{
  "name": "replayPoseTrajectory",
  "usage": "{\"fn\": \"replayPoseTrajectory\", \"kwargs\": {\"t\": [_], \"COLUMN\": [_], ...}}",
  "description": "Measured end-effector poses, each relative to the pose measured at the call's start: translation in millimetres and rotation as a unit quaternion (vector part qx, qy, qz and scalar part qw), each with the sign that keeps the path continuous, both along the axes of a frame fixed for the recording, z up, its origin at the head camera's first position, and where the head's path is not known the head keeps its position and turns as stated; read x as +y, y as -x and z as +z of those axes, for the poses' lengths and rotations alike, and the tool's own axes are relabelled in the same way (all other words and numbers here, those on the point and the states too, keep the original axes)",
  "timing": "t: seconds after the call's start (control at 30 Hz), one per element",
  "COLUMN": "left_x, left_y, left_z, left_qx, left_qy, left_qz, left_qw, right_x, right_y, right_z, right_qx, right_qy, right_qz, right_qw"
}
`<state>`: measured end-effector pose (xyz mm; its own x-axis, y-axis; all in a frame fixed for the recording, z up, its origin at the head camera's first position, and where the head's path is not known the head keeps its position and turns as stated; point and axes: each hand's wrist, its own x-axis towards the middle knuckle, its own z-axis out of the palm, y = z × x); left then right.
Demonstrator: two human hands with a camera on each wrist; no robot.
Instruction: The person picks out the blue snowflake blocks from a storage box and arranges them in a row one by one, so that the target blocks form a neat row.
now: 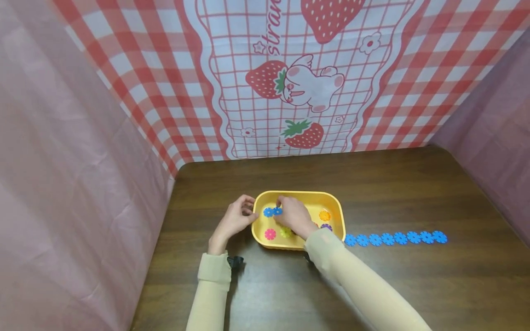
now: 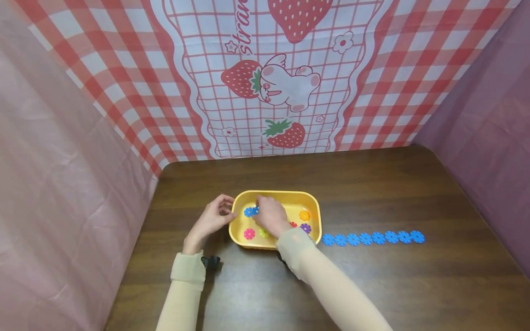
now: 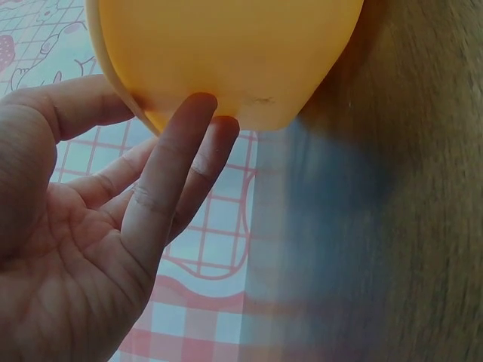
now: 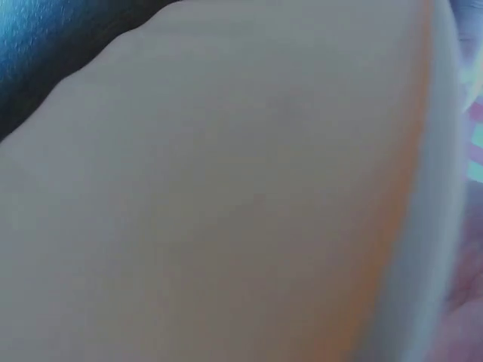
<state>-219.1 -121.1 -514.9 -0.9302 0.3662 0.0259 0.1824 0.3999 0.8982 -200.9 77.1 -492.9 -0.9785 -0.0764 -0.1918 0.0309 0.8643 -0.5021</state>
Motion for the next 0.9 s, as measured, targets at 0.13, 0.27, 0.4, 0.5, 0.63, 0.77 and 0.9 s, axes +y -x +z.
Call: {"fn": "replayPoseTrajectory", "kwargs": {"t": [0.13, 0.27, 0.4, 0.5, 0.63, 0.77, 0.9], "left_x": [0.0, 0.2, 0.2, 0.5, 0.2, -0.6, -0.6], "left_y": [0.0, -0.1, -0.1, -0.4, -0.7, -0.6, -0.5], "left_z": [0.1, 0.2, 1.0, 1.5, 1.4, 0.9, 1.4], "left_qx": [0.002, -0.001, -0.002, -0.003, -0.003, -0.003, -0.005], "left_qy": [0.003, 0.005, 0.006, 0.007, 0.008, 0.006, 0.006], "left_qz": [0.003, 0.005, 0.004, 0.003, 0.003, 0.001, 0.000], "left_qw": [1.0000, 1.0000, 1.0000, 1.0000, 1.0000, 1.0000, 1.0000], "right_x": [4, 13, 29, 44, 66, 90, 110], "right_y": [-5.8, -11.9, -17.4, -22.0, -28.6, -36.5, -44.3], "right_z": [6.6, 16.8, 28.0, 35.6, 43.0, 51.1, 58.9], "right_qx": [-0.006, -0.007, 0.006, 0.009, 0.021, 0.036, 0.037], "right_qy": [0.007, 0.018, 0.032, 0.053, 0.065, 0.063, 0.062], "right_qz": [0.000, 0.000, -0.006, -0.017, -0.027, -0.042, -0.056], "right_qw": [1.0000, 0.9998, 0.9994, 0.9984, 0.9973, 0.9965, 0.9958]}}
